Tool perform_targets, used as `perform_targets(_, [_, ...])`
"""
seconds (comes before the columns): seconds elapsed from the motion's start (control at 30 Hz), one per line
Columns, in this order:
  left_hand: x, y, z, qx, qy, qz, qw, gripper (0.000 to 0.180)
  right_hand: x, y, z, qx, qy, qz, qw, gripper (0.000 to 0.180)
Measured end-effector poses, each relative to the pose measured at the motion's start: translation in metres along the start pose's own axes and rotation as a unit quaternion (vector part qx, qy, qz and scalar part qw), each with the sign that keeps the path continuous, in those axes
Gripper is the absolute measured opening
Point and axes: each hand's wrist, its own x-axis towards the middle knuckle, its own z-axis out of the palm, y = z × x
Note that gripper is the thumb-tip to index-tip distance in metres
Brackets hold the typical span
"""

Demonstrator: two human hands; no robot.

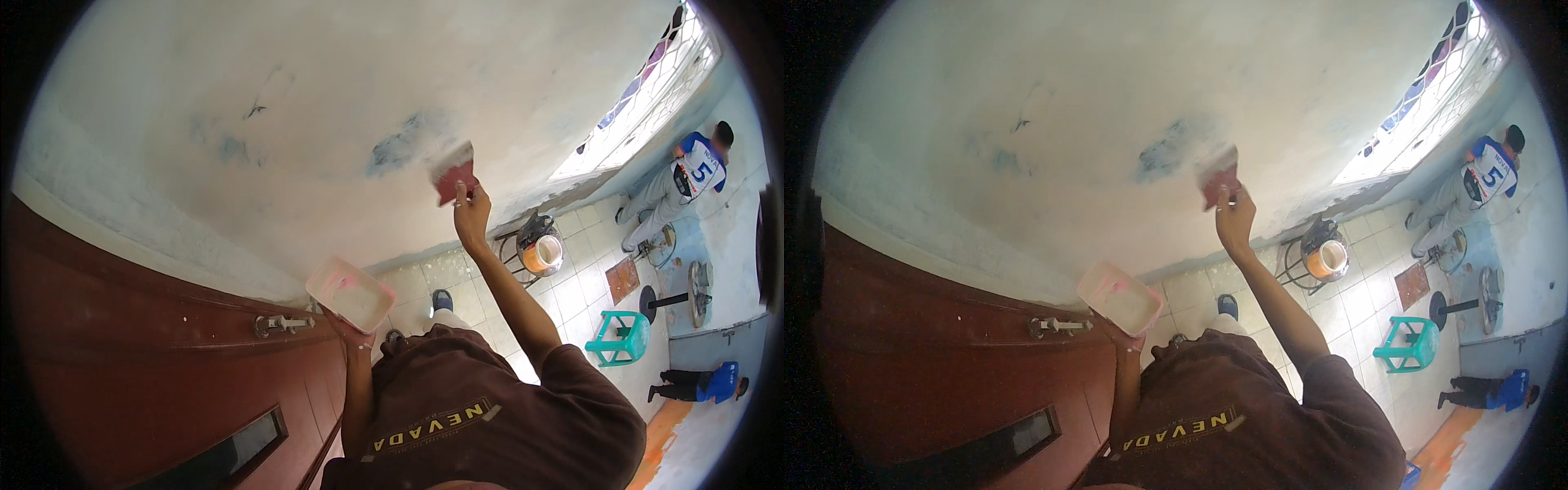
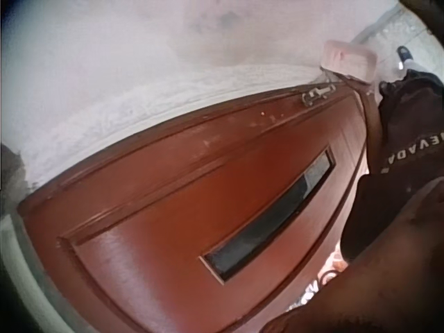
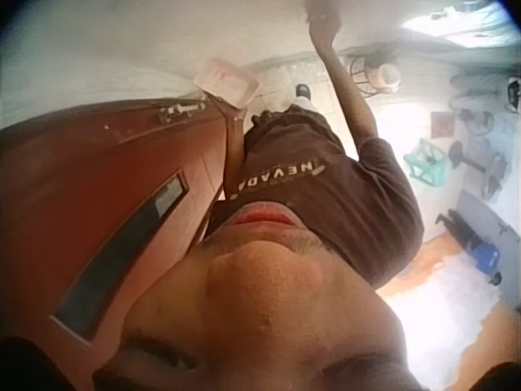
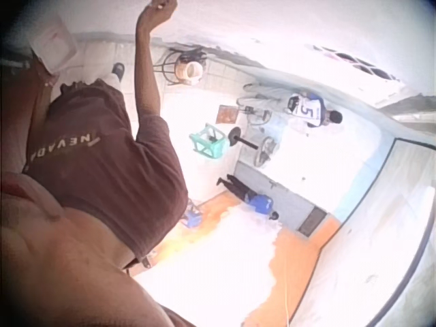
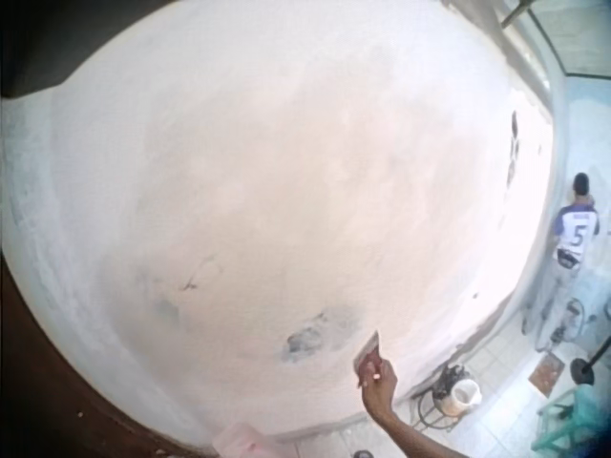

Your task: The person applies plaster to a wall using a putty knife, repeatedly dipping the knife into a plastic container of plaster and spreading it over uneven areas of the wall.

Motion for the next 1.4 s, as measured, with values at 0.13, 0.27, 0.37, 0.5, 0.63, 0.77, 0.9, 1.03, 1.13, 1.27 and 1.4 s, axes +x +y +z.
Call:
perform_targets(0.13, [-0.010,0.002,0.023,0.057,0.025,0.038,0.997,0.053,0.036,0.038,0.024,-0.152,0.181,-0.209,0.949,0.042])
perform_targets(0.27, [-0.010,0.006,-0.005,0.036,0.037,0.032,0.998,0.057,0.031,-0.016,0.123,-0.164,0.179,-0.162,0.956,0.069])
perform_targets(0.37, [-0.014,0.006,-0.023,0.071,0.052,0.057,0.994,0.060,-0.019,-0.015,0.166,-0.161,0.083,-0.248,0.952,0.066])
perform_targets(0.5, [-0.019,0.013,-0.038,0.044,0.027,0.032,0.998,0.062,-0.073,0.031,0.153,-0.167,-0.076,-0.317,0.931,0.064])
perform_targets(0.63, [-0.015,0.013,-0.040,0.028,0.007,0.032,0.999,0.060,-0.035,0.035,0.105,-0.115,0.043,-0.294,0.948,0.060])
perform_targets(0.77, [-0.032,0.019,-0.015,0.007,0.049,0.040,0.998,0.055,0.062,-0.109,0.076,-0.163,0.196,-0.447,0.858,0.057])
perform_targets(0.9, [-0.023,0.019,-0.041,0.023,0.013,0.026,0.999,0.055,0.043,-0.026,0.117,-0.215,0.087,-0.466,0.854,0.060])
perform_targets(1.03, [-0.033,0.016,-0.004,0.043,0.032,0.034,0.998,0.057,-0.030,0.073,0.122,-0.283,-0.089,-0.446,0.844,0.062])
perform_targets(1.13, [-0.017,0.021,-0.061,0.017,-0.002,0.033,0.999,0.058,-0.062,0.085,0.103,-0.197,-0.160,-0.387,0.887,0.058])
perform_targets(1.27, [-0.009,0.023,-0.060,-0.022,-0.027,0.014,0.999,0.058,-0.024,0.027,0.068,-0.084,-0.021,-0.366,0.927,0.058])
perform_targets(1.4, [-0.030,0.016,0.002,0.053,0.022,0.025,0.998,0.057,0.071,-0.092,0.033,-0.104,0.196,-0.462,0.859,0.057])
